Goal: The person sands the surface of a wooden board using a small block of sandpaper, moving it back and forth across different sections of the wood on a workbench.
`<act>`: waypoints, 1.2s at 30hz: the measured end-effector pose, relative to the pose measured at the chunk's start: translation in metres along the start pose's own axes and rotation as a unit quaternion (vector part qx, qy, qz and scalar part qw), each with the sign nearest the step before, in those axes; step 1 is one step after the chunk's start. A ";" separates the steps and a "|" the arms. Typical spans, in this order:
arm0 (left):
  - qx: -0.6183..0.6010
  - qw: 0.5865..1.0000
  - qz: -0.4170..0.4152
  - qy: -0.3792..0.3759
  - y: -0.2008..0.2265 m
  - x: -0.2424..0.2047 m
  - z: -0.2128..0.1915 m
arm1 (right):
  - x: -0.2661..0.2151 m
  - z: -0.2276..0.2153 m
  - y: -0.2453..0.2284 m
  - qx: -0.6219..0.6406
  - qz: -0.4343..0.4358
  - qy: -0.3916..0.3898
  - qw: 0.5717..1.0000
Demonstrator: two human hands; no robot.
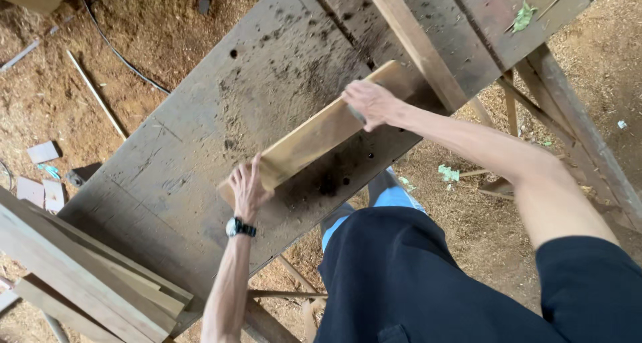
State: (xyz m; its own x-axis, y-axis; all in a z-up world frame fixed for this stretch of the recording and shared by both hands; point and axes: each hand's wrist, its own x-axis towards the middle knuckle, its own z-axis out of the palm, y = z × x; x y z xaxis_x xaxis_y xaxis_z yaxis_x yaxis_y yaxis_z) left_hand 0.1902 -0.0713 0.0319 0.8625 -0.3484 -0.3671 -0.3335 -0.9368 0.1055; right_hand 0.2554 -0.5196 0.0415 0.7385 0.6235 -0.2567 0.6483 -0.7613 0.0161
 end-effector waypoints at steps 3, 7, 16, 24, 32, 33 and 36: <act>0.007 0.987 0.140 0.076 0.036 0.092 -0.041 | -0.065 -0.001 0.040 0.076 0.118 0.060 0.988; 0.107 0.949 0.286 0.082 0.111 0.247 -0.098 | -0.142 0.013 0.055 0.160 0.339 0.037 0.927; 0.227 0.859 0.449 0.092 0.325 0.519 -0.132 | -0.191 0.039 0.057 0.267 0.580 0.124 0.760; 0.375 0.803 0.461 0.035 0.344 0.548 -0.081 | -0.181 0.087 0.065 0.325 0.584 0.093 0.738; 0.336 0.851 0.402 0.036 0.346 0.534 -0.053 | -0.185 0.076 0.070 0.303 0.543 0.070 0.780; 0.323 0.863 0.386 0.049 0.349 0.530 -0.053 | -0.183 0.069 0.072 0.321 0.546 0.057 0.772; 0.196 0.910 0.357 0.074 0.357 0.492 -0.061 | -0.198 0.043 0.073 0.362 0.561 0.023 0.744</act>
State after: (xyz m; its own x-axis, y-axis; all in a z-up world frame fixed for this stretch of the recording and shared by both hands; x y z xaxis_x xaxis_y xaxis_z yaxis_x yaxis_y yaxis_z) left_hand 0.5190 -0.5790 -0.0552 0.4038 -0.8919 -0.2036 -0.9148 -0.3958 -0.0805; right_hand 0.1486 -0.7069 0.0525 0.7558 -0.4842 -0.4408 -0.6388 -0.6931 -0.3339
